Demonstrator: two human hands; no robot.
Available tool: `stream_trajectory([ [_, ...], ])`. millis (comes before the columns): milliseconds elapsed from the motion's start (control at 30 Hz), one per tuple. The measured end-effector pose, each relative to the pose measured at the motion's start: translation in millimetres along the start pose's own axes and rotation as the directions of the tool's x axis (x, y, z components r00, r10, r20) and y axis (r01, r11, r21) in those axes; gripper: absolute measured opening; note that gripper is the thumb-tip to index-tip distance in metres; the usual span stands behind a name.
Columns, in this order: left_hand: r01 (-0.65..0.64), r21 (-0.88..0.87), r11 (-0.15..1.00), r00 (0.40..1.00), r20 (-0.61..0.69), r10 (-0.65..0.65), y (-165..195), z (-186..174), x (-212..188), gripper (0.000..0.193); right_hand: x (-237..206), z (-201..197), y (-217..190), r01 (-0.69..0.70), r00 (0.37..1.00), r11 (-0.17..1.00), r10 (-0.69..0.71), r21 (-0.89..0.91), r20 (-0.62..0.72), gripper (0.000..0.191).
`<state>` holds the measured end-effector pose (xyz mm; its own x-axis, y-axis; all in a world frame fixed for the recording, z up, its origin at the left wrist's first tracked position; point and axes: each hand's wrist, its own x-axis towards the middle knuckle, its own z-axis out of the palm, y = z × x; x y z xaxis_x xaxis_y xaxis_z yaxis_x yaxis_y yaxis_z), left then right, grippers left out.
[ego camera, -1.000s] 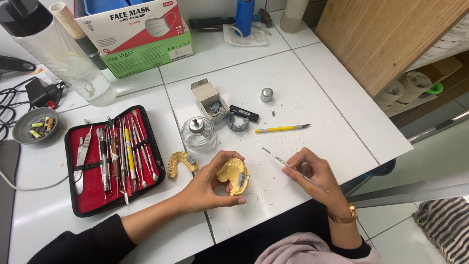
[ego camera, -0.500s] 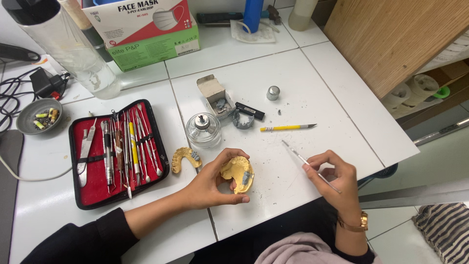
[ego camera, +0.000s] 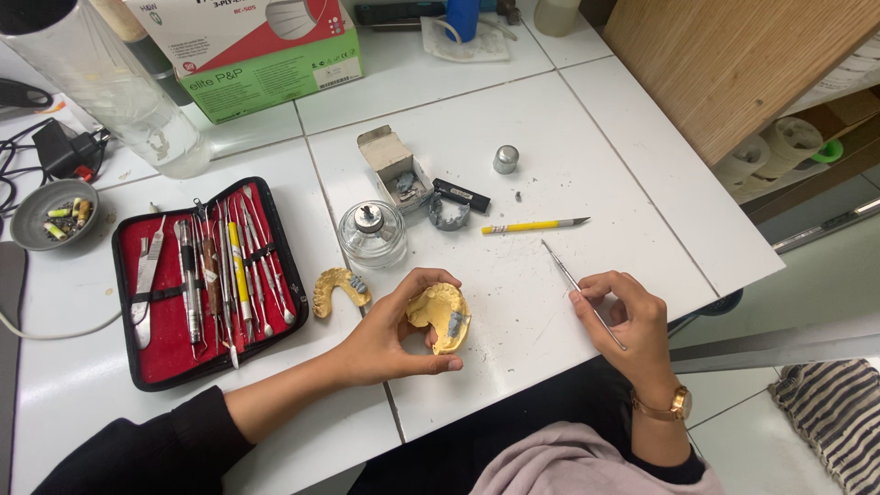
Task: The person holds a yellow dental stone model with a wax denture setup in one hand and uses a long metal wax carving instrument with the other hand to sculpt and refine the wax around the teeth, occasionally repositioning the model and dipping or wiping the tool tip before continuing to carve.
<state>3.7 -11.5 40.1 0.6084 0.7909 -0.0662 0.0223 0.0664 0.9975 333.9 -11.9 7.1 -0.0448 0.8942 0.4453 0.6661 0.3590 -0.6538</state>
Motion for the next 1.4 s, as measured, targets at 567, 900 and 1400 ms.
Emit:
stream_trajectory([
  [567,0.008,0.006,1.0,1.0,-0.002,-0.008,0,0,0,0.085,-3,14,-10,0.027,0.999,1.0,-0.027,0.006,-0.028,0.008],
  [900,0.001,0.007,1.0,1.0,-0.002,-0.001,0,0,0,0.085,-8,21,-21,-0.246,0.962,0.94,0.207,0.234,0.18,0.011],
  [1400,-0.07,-0.024,0.997,0.998,-0.002,0.07,-6,1,1,0.083,114,38,-78,-0.143,0.833,0.749,-0.262,0.647,0.488,0.014],
])
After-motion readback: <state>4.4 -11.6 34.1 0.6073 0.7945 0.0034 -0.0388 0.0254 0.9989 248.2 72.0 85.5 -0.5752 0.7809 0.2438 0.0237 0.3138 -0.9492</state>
